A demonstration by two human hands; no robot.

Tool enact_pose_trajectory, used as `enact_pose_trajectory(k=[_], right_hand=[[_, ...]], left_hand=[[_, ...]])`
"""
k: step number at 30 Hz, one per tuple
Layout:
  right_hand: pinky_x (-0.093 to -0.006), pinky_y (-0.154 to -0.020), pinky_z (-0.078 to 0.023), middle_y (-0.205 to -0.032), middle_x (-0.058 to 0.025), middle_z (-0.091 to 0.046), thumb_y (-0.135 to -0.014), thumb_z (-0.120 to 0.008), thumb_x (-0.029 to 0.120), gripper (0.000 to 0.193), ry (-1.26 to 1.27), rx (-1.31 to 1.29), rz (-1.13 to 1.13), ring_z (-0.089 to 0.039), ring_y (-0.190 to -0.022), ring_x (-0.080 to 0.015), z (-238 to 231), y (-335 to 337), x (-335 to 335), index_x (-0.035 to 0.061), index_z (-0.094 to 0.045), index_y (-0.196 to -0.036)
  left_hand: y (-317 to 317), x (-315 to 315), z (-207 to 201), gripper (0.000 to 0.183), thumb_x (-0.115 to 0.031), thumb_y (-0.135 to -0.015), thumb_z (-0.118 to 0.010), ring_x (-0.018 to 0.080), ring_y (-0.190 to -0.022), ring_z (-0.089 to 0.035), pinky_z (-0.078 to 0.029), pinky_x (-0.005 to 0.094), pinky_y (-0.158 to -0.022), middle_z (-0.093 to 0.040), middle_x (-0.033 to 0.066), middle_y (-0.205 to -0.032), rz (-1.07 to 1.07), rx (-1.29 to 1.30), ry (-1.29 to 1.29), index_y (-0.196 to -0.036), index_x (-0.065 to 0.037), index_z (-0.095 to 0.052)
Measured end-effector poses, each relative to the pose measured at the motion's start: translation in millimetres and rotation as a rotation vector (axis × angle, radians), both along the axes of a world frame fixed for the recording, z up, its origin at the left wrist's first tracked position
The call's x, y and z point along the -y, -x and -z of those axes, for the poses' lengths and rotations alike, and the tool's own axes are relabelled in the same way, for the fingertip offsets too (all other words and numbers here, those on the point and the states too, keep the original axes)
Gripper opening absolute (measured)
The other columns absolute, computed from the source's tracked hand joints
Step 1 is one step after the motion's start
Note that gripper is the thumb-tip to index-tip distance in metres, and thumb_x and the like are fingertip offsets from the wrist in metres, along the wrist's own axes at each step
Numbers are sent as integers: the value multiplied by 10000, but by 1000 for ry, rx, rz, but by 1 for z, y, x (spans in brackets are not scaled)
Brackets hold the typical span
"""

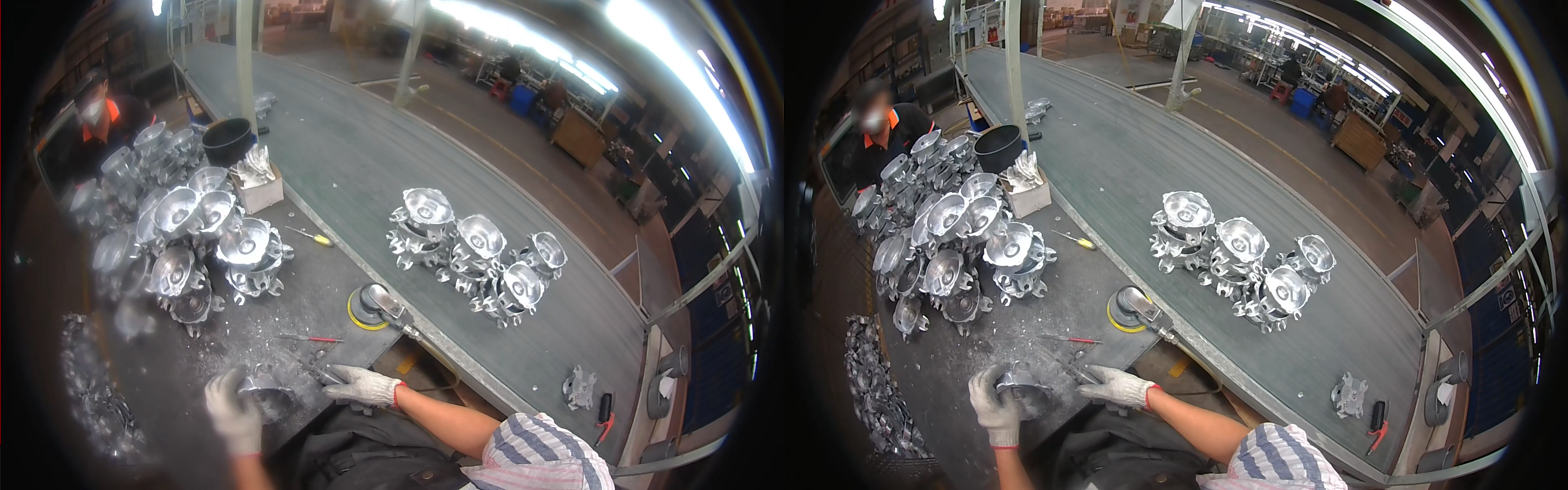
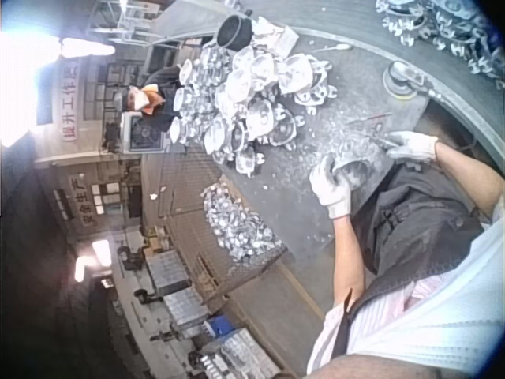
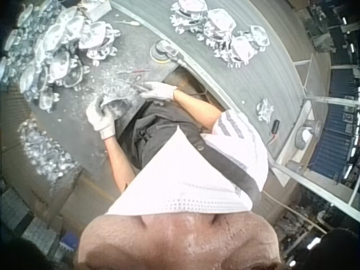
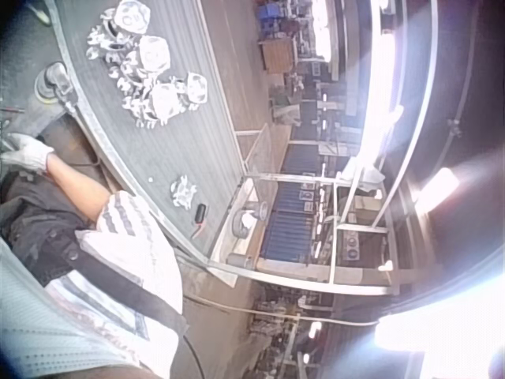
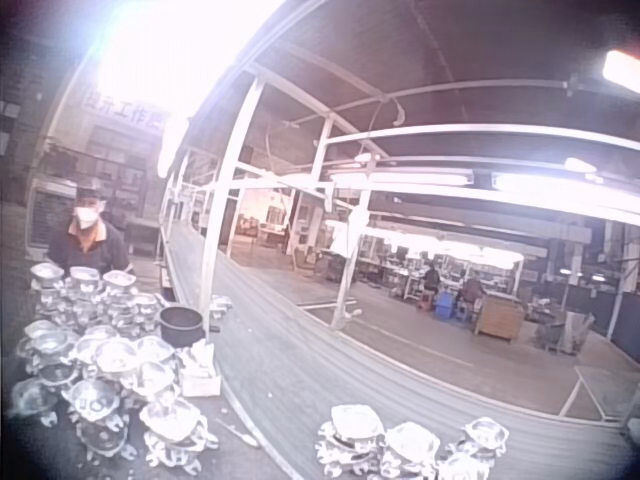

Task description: The recorder marks metal part castings with a pen, uses an orbital sander to smooth surfaces, and uses a pneumatic scraper to deburr edges.

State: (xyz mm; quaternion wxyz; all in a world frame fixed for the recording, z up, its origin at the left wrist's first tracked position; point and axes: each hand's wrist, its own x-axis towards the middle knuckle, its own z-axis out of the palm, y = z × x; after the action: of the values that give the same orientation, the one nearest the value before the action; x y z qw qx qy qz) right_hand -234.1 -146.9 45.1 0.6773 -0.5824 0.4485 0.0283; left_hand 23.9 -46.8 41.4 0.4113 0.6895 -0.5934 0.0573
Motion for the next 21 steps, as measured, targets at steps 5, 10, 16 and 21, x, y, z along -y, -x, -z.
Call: enact_pose_trajectory(k=[5,10,16,21], right_hand=[[-256,-441,-452,-929,-59,-644,-902,-663,556,842,9,9,26,-545,-582,-93,-1,-1,-2,67,-360,-1518],[-256,-438,-446,-931,-65,-648,-901,-666,554,874,-17,14,7,-543,-576,-97,0,-1,-1,69,-325,-1543],[-263,-445,-450,-941,-79,-657,-900,-663,552,911,17,-3,45,-545,-582,-105,3,0,-3,67,-279,-1568],[-274,-436,-450,-910,-78,-647,-917,-640,536,872,21,33,50,-537,-552,-116,10,0,-2,65,-288,-1561]], left_hand=[[0,0,-1,406,90,-674,-577,364,-1040,-600,-482,463,-945,-657,133,-1040,7,-1,3,-1050,-49,-644],[1,0,-2,431,102,-668,-564,362,-1036,-599,-482,458,-941,-659,128,-1043,4,0,6,-1063,-49,-644],[1,0,-5,417,81,-692,-562,356,-1050,-599,-486,455,-937,-655,138,-1067,23,-19,-10,-1080,-37,-659],[0,1,1,420,79,-694,-549,350,-1057,-597,-483,447,-952,-649,140,-1063,-6,-54,-30,-1082,-37,-661]])
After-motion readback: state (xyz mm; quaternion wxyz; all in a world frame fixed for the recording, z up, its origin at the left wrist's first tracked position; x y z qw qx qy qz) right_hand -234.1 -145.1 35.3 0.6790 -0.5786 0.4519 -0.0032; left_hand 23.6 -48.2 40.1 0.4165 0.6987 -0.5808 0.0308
